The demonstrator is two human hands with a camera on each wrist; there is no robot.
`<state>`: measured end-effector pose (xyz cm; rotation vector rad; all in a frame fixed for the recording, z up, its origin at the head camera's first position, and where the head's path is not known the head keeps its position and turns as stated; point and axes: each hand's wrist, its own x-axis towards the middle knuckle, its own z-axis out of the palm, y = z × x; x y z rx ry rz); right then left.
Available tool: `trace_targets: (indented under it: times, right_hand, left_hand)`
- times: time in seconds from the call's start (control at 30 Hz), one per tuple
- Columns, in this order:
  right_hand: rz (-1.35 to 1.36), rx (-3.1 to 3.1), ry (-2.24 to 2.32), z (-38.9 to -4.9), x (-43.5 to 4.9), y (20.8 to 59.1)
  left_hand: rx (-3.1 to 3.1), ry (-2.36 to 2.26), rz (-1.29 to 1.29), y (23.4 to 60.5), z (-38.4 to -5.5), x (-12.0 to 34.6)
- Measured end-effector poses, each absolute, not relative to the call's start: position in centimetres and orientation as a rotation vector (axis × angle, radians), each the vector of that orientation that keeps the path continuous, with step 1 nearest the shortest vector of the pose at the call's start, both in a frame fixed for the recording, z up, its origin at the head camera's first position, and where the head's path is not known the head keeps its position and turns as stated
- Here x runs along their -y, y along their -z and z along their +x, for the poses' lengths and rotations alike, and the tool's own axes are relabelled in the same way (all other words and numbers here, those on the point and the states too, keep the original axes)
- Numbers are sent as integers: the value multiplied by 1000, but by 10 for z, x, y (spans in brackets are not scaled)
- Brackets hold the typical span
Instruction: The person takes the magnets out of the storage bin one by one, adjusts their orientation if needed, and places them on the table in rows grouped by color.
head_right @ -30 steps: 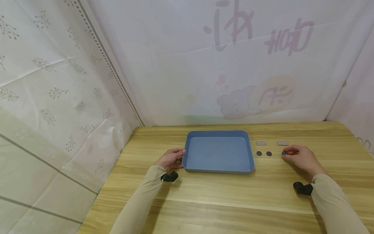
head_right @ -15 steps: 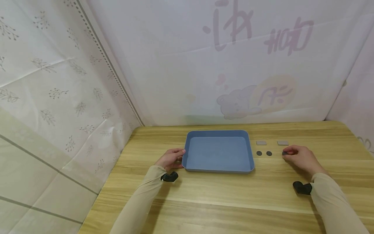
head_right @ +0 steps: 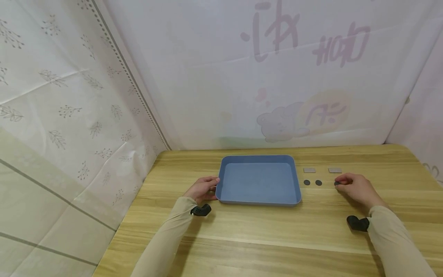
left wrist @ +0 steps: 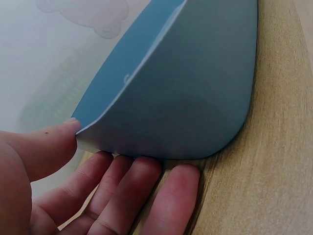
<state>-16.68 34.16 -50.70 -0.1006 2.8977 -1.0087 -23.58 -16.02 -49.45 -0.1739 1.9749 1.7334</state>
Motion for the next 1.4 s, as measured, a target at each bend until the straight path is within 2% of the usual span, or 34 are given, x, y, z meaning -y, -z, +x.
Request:
trace_targets:
  times: [0.93,1.4]
  right_hand:
    - [-71,-2925,1001,-160,-348,510]
    - [63,-2965,1141,-160,-351,499]
  left_hand:
    - [-1959,-1727,-159,501,-234,154]
    - [-1981,-1724,-144,493,-235,161]
